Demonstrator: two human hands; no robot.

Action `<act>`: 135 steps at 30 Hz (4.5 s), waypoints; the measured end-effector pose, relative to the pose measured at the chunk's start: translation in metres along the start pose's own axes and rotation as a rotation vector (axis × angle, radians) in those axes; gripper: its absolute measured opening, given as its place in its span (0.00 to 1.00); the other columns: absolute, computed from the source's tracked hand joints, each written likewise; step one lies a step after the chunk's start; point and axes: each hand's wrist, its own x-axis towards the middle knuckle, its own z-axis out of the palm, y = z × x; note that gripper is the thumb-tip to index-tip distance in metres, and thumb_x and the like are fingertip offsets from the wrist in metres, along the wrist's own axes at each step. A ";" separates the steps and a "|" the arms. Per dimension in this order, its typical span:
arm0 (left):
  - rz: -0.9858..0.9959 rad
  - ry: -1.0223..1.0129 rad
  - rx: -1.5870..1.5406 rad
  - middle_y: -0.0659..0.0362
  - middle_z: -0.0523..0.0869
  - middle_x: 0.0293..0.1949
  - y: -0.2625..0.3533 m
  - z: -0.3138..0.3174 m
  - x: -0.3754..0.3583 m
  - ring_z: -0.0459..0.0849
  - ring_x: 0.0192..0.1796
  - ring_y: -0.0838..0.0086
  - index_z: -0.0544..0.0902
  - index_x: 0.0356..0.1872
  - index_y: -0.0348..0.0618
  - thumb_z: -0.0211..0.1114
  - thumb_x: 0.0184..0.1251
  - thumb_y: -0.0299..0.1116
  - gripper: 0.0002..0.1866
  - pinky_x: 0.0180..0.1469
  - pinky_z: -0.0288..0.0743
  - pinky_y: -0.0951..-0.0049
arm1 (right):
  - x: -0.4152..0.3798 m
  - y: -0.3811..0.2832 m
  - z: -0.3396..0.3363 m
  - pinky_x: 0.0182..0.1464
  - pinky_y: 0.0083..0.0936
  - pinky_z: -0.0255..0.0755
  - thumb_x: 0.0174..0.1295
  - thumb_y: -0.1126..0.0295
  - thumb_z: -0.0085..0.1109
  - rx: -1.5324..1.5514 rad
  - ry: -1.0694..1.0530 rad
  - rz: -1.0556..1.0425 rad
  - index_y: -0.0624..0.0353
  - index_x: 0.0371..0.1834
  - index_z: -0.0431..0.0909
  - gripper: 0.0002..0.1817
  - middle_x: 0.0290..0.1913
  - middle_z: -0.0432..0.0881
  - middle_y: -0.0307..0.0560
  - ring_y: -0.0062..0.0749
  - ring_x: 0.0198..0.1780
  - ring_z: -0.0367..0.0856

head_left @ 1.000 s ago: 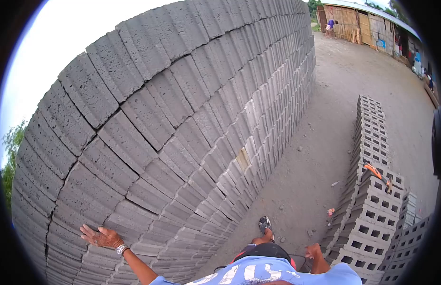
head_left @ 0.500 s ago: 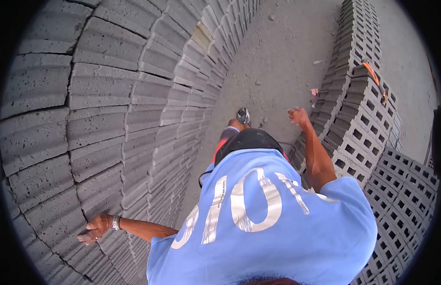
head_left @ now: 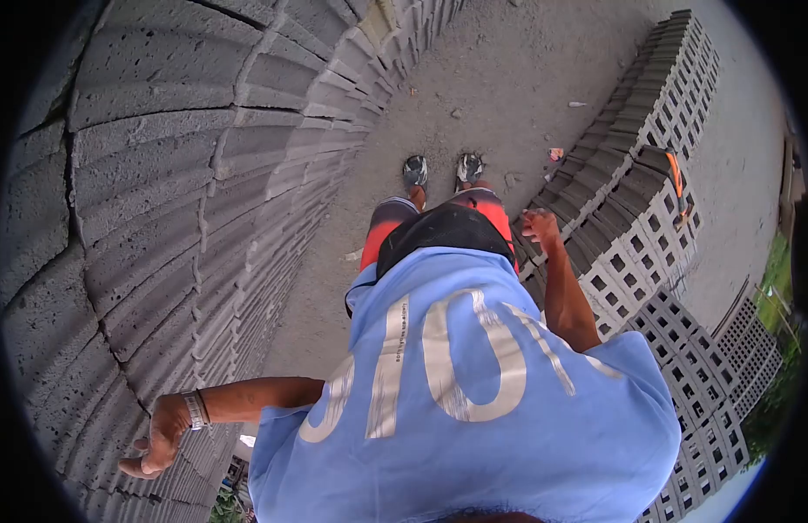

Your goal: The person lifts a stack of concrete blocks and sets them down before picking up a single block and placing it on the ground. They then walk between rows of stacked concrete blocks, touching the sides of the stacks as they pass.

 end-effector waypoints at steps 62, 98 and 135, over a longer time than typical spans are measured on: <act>0.300 0.032 0.168 0.39 0.60 0.70 0.226 0.224 -0.073 0.57 0.74 0.52 0.64 0.63 0.35 0.47 0.71 0.55 0.33 0.70 0.48 0.37 | 0.221 -0.228 -0.270 0.27 0.28 0.70 0.62 0.59 0.60 0.111 -0.039 -0.160 0.63 0.46 0.83 0.18 0.32 0.83 0.43 0.29 0.27 0.82; 0.102 -0.214 0.226 0.31 0.46 0.75 0.625 0.530 -0.163 0.37 0.78 0.39 0.50 0.73 0.22 0.50 0.61 0.45 0.44 0.74 0.24 0.40 | 0.374 -0.306 -0.624 0.32 0.32 0.69 0.62 0.54 0.61 0.168 0.069 0.133 0.58 0.49 0.80 0.20 0.36 0.86 0.48 0.32 0.29 0.83; 0.266 -0.091 0.389 0.33 0.65 0.63 0.714 0.642 -0.232 0.60 0.70 0.39 0.67 0.56 0.21 0.44 0.76 0.42 0.26 0.69 0.58 0.39 | 0.489 -0.645 -0.658 0.32 0.26 0.70 0.62 0.53 0.59 -0.221 -0.200 -0.324 0.60 0.52 0.80 0.23 0.40 0.86 0.46 0.29 0.34 0.85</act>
